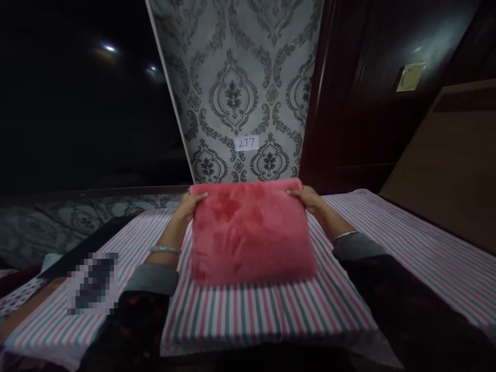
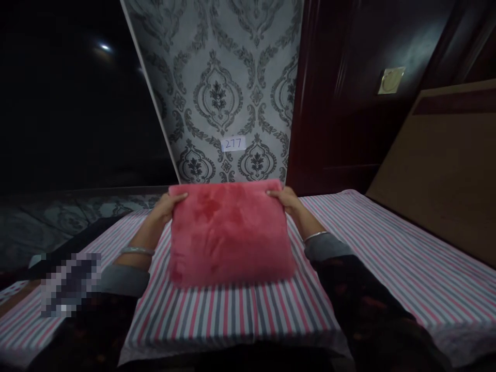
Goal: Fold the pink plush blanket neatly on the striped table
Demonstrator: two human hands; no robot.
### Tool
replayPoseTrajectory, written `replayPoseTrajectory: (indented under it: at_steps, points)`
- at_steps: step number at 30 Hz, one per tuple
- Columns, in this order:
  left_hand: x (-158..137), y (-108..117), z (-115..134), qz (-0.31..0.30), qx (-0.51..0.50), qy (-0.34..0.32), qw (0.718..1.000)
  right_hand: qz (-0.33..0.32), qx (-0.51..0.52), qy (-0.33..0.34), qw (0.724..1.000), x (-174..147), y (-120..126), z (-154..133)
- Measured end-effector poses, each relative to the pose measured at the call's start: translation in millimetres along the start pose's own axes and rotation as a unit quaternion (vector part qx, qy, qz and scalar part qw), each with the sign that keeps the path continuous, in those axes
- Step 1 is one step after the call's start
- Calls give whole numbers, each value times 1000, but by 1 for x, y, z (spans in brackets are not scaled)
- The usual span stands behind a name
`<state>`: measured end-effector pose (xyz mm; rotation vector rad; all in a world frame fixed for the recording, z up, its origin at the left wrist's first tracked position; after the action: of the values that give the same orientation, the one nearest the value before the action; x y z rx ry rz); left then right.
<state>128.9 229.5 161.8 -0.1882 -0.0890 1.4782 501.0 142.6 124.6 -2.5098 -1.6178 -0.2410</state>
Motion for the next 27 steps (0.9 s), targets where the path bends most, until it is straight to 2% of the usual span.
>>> replayPoseTrajectory:
  at_steps: [1, 3, 5, 6, 7, 9, 12, 14, 15, 17, 19, 21, 24, 27]
  points:
    - [-4, 1, 17, -7, 6, -48, 999, 9, 8, 56, 998, 1, 4, -18]
    - [-17, 6, 46, -20, 51, -177, 983, 25, -6, 219, 975, -5, 14, -51]
    - [-37, 15, 57, -20, 137, -305, 942, 44, -75, 342, 936, -28, 25, -68]
    - [-49, 22, 52, -18, 189, -351, 917, 53, -126, 376, 917, -44, 30, -68]
    - [-63, 30, 40, -20, 244, -385, 890, 61, -182, 397, 898, -64, 35, -62]
    - [-93, 48, -1, -40, 354, -422, 834, 46, -277, 423, 861, -111, 44, -33]
    - [-142, 75, -84, -105, 475, -409, 772, -44, -337, 445, 829, -185, 55, 36]
    - [-168, 88, -128, -156, 519, -378, 751, -121, -364, 420, 823, -223, 62, 80]
    - [-178, 93, -142, -156, 519, -364, 757, -134, -371, 411, 822, -237, 67, 96]
    - [-189, 99, -152, -140, 499, -341, 784, -123, -369, 399, 830, -251, 77, 113]
    - [-188, 102, -146, -82, 466, -303, 828, -82, -361, 375, 850, -252, 85, 114]
    - [-182, 102, -138, -5, 443, -238, 865, -24, -348, 314, 883, -245, 89, 105]
    - [-172, 95, -137, 62, 440, -145, 884, 21, -321, 195, 927, -237, 79, 90]
    - [-167, 86, -146, 68, 433, -108, 892, 4, -319, 137, 938, -234, 61, 85]
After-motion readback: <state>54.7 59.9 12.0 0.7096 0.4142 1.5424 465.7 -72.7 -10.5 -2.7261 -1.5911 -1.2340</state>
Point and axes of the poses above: each hand's wrist, its own x-axis towards the middle knuckle, its own y-axis out of the back of the hand, z = x × y, the point moved 2 cm from there along x, towards the middle knuckle, and after that the axes turned 9 degrees about y, right-handed, at the moved point
